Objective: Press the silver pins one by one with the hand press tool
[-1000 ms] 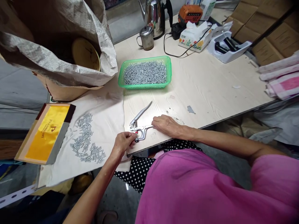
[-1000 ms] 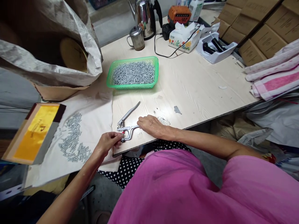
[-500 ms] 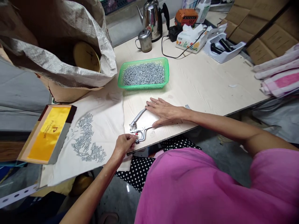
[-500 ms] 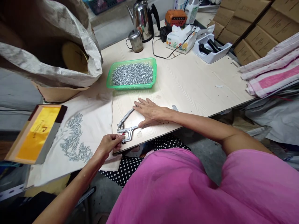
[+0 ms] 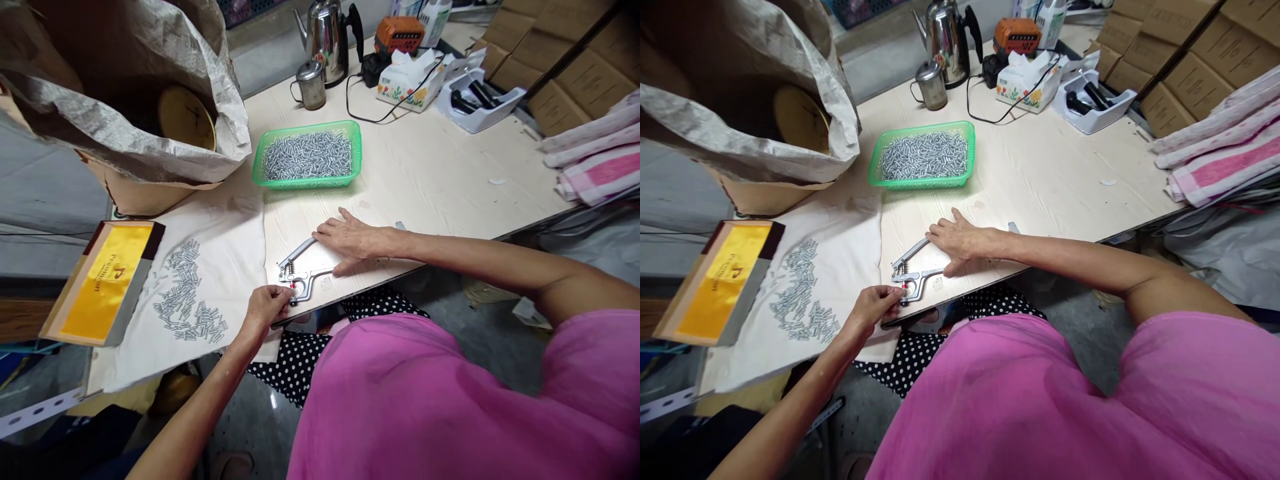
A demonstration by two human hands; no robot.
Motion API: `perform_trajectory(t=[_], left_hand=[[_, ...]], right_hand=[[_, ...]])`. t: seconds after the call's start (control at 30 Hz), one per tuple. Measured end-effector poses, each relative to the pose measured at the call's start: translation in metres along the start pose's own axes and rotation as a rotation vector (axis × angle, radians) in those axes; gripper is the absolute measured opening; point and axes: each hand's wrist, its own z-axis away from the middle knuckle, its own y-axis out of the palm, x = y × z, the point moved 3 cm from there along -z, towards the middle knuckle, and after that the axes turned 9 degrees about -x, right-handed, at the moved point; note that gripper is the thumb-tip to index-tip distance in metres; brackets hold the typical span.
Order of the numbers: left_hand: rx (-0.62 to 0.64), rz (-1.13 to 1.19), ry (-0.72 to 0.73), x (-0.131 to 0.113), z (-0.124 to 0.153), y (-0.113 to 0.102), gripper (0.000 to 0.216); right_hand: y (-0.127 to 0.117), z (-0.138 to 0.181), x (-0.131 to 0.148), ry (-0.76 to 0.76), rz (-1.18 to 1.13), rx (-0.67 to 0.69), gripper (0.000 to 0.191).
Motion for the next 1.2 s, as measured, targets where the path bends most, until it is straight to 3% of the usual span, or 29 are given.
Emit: perform_trajectory(t=[0.1, 0.2, 0.27, 0.37, 0.43, 0.57, 0.67, 0.83, 1.03, 1.2], left_hand=[[-0.066, -0.214, 0.136, -0.001, 0.002, -0.006, 0.026], [-0.257, -0.519, 0.487, -0.012, 0.009, -0.009, 0.021], [-0.315, -0.653, 0.723, -0.023, 0.011, -0.002, 0.021], [-0.239, -0.779, 1.004, -0.041, 0.005, 0.019, 0.051], [-0.149, -0.835, 1.118, -0.052, -0.005, 0.033, 0.068], [-0.011, -0.933, 1.162, -0.063, -0.024, 0.047, 0.071], [0.016, -0.988, 1.186, -0.065, -0.024, 0.049, 0.059], [-0.034, -1.004, 1.166, -0.060, -0.012, 0.051, 0.031], [-0.075, -0.945, 1.099, -0.059, -0.010, 0.053, 0.015], [-0.077, -0.905, 1.064, -0.059, -0.012, 0.055, 0.013]], right_hand=[[-0.005, 0.003, 0.007, 0.009, 0.023, 0.006, 0.074], [-0.009, 0.008, 0.014, 0.019, 0.010, 0.001, 0.068], [-0.010, 0.011, 0.018, 0.019, -0.022, 0.000, 0.068], [-0.008, 0.015, 0.021, 0.016, -0.045, -0.008, 0.074], [-0.004, 0.017, 0.020, 0.032, -0.042, -0.022, 0.079], [0.005, 0.020, 0.017, 0.150, 0.000, -0.049, 0.083], [0.009, 0.022, 0.021, 0.191, 0.027, -0.068, 0.062], [0.013, 0.024, 0.031, 0.156, 0.055, -0.128, 0.034], [0.026, 0.020, 0.027, 0.094, 0.065, -0.140, 0.013], [0.033, 0.014, 0.022, 0.047, 0.039, -0.119, 0.014]])
